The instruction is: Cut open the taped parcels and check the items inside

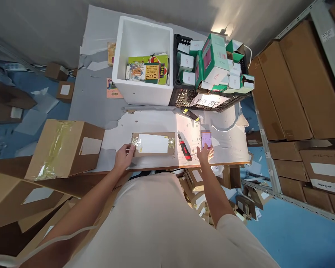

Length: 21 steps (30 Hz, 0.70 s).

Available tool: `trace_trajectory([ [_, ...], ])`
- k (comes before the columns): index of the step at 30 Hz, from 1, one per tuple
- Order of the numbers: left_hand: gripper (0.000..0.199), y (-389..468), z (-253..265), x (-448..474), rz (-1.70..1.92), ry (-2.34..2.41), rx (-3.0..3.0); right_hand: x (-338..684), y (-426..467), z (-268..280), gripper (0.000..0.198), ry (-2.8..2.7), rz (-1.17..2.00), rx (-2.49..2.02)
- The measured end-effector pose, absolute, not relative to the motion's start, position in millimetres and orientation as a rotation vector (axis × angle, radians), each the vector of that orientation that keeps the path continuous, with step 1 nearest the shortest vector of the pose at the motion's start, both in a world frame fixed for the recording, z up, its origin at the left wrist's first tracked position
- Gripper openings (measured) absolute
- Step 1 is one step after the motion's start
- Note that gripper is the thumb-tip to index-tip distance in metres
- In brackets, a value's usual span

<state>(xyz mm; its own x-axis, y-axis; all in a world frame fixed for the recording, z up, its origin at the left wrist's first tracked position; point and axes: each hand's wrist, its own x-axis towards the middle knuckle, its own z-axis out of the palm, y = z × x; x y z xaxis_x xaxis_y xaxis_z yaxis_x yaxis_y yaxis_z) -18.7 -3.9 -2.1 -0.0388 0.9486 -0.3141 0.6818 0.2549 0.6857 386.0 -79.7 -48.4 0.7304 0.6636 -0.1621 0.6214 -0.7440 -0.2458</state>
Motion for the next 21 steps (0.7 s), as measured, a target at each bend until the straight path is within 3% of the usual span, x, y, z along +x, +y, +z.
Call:
trace_trajectory([
  [7,0.052,-11.5,2.4,-18.6,0.465,1.809,1.504,382.8,-71.4,-50.2,0.059,-1.058,0.408,-2.816],
  [13,0.059,-25.4,7.6,-11.9,0.750,1.744,1.963,332.9,-59.8,-38.5,0.061,-1.798,0.786,-2.561],
  [16,0.047,-33.6,8.3,-9.0,0.756,1.569,2.194,319.2,-53.3,-36.9,0.067,-1.876,0.858,-2.629],
  [21,0.034,-41.9,0.3,-7.7,0.668,1.264,2.377,324.1,-43.7,-3.9,0.055,-1.681,0.704,-2.321],
])
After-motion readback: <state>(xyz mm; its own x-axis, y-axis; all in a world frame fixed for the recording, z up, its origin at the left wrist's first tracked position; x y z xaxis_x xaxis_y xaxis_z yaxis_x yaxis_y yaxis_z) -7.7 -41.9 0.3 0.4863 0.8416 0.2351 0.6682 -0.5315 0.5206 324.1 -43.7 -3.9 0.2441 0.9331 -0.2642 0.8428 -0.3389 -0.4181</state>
